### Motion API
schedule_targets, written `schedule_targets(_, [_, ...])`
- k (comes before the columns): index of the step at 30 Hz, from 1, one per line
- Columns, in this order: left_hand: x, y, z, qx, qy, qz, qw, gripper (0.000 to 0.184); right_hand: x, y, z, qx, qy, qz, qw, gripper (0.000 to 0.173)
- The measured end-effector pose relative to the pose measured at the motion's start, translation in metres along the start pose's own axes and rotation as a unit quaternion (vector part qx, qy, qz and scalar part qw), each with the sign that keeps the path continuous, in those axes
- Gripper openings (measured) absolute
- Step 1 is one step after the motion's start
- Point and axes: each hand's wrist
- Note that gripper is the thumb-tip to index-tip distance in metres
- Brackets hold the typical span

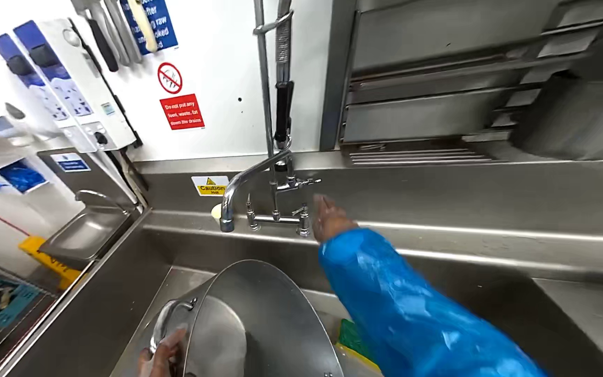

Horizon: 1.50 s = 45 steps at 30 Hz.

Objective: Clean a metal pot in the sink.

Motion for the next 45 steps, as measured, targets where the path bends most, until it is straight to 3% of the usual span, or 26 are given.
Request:
schedule_targets(2, [0.004,-0.002,0.004,-0.006,-0.005,0.01,1.0,0.057,-0.007,-0.002,0.046,0.046,-0.036,-0.025,0.998,0.066])
schedule_targets(5, [0.003,-0.006,0.008,-0.001,-0.019,0.038,0.999,0.061,0.006,0.011,0.083,0.046,-0.003,-0.034,0.998,0.074])
schedule_targets(10, [-0.002,-0.001,0.016,0.021,-0.039,0.068,0.997,0.06,0.023,0.037,0.067,0.016,0.031,-0.051,0.998,0.072])
schedule_targets(13, [0.004,0.009,0.024,0.029,-0.039,0.073,0.996,0.059,0.053,0.059,0.022,-0.061,0.055,-0.027,0.996,0.062])
schedule_targets(17, [0.015,0.012,0.036,-0.003,-0.077,0.11,0.991,0.055,0.105,0.077,-0.079,-0.101,0.088,0.004,0.991,0.055])
schedule_targets(20, [0.026,0.009,0.035,-0.026,-0.105,0.132,0.985,0.054,0.136,0.069,-0.16,-0.243,0.165,0.006,0.956,0.054])
schedule_targets(25, [0.038,0.009,0.029,-0.038,-0.115,0.149,0.981,0.05,0.166,0.025,-0.256,-0.284,0.218,0.022,0.933,0.052])
schedule_targets(33, [0.031,0.007,0.043,-0.06,-0.077,0.119,0.988,0.048,0.151,-0.077,-0.351,-0.155,0.301,-0.014,0.941,0.048])
schedule_targets(41, [0.019,-0.018,0.04,-0.113,-0.06,0.091,0.988,0.053,0.052,-0.159,-0.403,-0.082,0.29,-0.071,0.951,0.046])
schedule_targets(45, [0.012,-0.022,0.04,-0.135,-0.047,0.085,0.986,0.056,0.031,-0.167,-0.411,-0.034,0.257,-0.062,0.964,0.042])
Point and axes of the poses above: each hand's wrist, its own z-axis towards the middle knuckle, its own y-axis out of the palm, x = y × z, and after that the axes turned 4 degrees about z, right-handed
